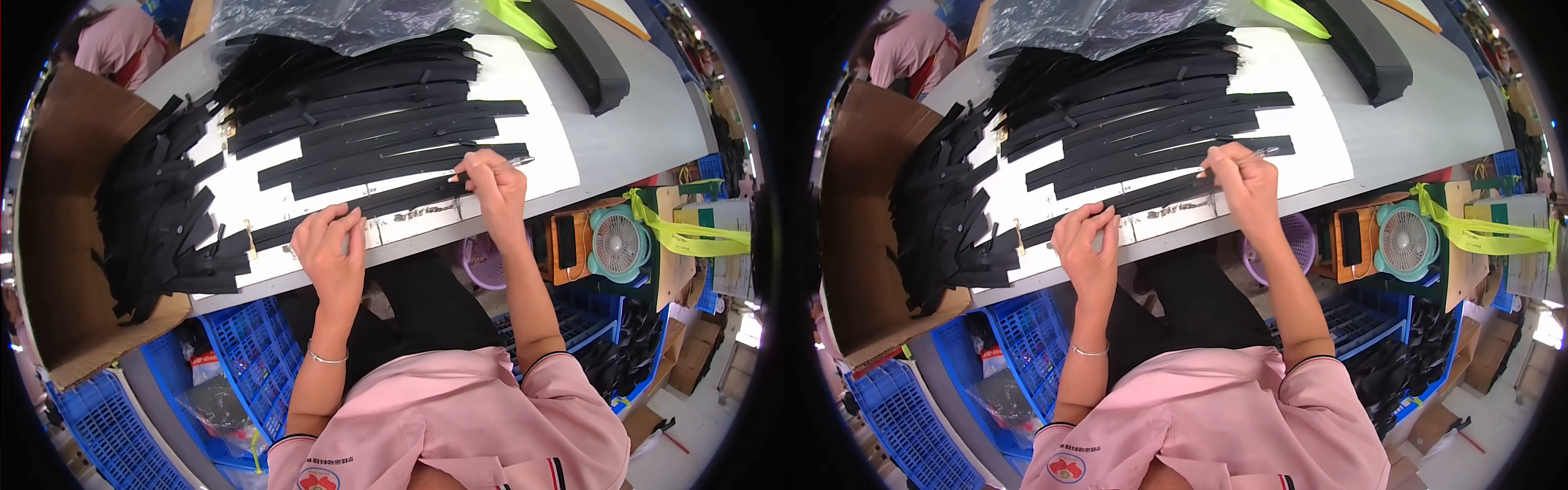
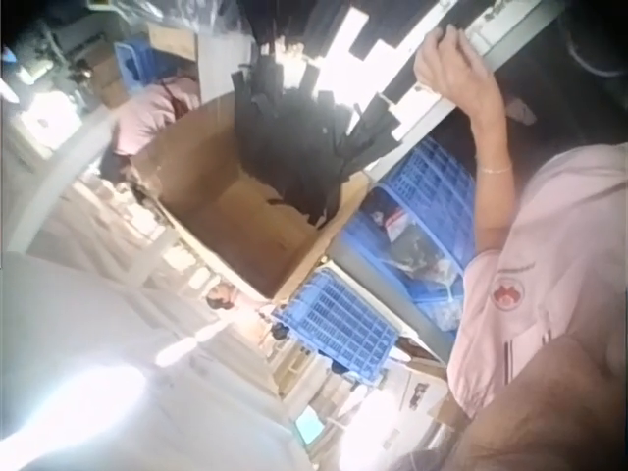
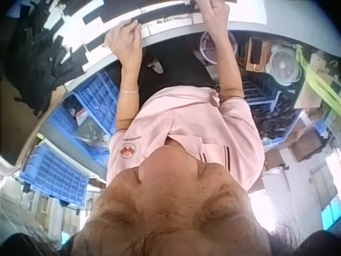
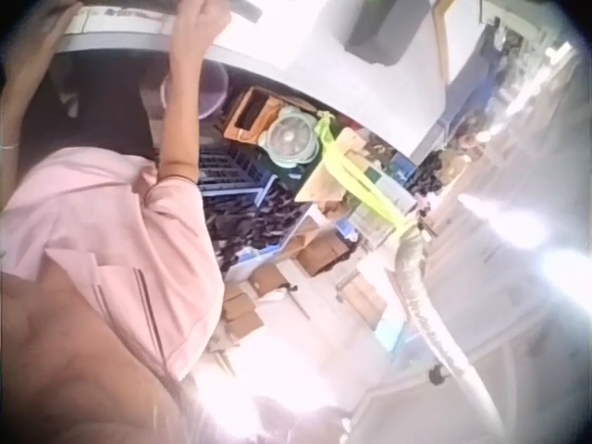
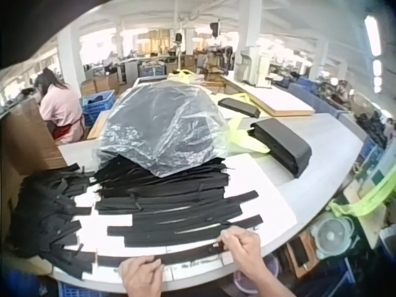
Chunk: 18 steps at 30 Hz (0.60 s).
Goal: Measure and mark zipper lengths on a template before cutting or sorting them.
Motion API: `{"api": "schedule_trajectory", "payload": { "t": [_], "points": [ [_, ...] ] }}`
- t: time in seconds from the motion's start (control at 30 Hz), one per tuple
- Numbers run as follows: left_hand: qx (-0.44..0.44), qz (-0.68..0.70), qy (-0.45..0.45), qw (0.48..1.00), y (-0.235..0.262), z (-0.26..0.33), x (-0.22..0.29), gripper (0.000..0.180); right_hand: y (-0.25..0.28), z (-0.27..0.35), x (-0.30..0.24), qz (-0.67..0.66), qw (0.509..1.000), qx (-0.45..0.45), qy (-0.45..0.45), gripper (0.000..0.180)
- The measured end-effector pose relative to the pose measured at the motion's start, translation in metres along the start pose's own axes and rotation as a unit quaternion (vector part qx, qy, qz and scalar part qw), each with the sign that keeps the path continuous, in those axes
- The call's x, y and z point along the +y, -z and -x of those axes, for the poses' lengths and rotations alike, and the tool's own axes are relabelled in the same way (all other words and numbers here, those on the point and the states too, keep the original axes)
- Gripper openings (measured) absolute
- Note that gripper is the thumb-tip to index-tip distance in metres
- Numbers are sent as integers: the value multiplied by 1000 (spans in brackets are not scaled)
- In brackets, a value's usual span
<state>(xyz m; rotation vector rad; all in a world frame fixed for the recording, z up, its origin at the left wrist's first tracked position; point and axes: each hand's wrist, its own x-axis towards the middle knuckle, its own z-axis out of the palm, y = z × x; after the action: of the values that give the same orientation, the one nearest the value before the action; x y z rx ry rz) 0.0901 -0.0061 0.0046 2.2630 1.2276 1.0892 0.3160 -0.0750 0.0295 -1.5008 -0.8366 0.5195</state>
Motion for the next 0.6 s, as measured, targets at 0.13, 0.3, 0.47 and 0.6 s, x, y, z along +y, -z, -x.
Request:
{"api": "schedule_trajectory", "payload": {
  "t": [0.13,0.3,0.47,0.6],
  "points": [
    [-23,-11,12,1000,-2,-3,6,12,22,-10,25,37,999,5,-3,26],
    [-77,114,-12,990,-27,-19,37,15,17,-8,27,45,999,-18,20,23],
    [-102,127,-70,984,-70,-33,59,15,18,-7,28,58,998,-28,23,25],
    [-93,96,-83,988,-78,-32,61,14,17,-8,32,66,996,-27,57,20]
  ]
}}
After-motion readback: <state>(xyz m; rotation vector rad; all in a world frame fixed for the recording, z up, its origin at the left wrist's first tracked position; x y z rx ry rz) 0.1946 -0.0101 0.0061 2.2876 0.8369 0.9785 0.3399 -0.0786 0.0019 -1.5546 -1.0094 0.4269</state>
